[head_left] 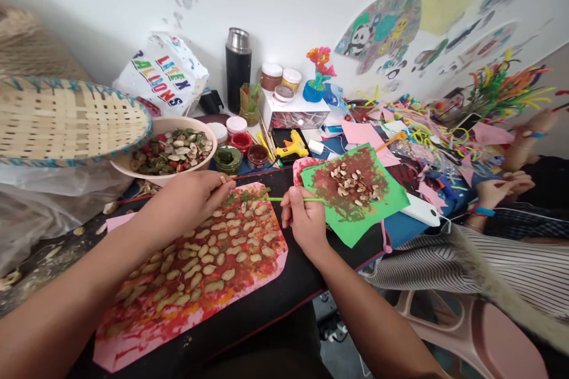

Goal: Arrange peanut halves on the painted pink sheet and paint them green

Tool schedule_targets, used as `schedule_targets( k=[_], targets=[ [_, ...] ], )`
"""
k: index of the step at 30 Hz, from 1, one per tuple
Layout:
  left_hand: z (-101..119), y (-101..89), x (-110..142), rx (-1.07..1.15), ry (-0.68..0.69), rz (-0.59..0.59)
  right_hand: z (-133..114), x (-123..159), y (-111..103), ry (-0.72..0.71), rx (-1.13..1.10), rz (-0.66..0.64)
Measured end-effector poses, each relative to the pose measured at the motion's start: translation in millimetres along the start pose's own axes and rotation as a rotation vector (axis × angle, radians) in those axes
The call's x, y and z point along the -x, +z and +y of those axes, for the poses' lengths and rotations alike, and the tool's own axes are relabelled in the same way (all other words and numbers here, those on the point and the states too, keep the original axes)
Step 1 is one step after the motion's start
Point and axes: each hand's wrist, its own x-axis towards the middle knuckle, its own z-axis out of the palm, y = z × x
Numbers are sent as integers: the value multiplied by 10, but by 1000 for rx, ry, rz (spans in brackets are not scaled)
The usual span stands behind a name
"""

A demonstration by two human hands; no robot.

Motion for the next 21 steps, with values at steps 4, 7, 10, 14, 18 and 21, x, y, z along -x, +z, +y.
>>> schedule_targets(
  k=[4,7,10,14,18,21],
  targets=[
    [46,32,-9,17,57,20,33,22,-6,6,-12,-1],
    [84,74,-37,35,107,-14,58,39,-1,7,-10,9],
    [104,100,-64,27,110,-31,65,51,6,11,-8,12],
    [120,97,-77,17,105,-24,57,70,-6,8,-13,13],
    [125,93,-77,18,100,-26,54,107,-24,8,-29,14],
    [122,93,-70,23,97,-27,54,131,-28,6,-29,20]
  ],
)
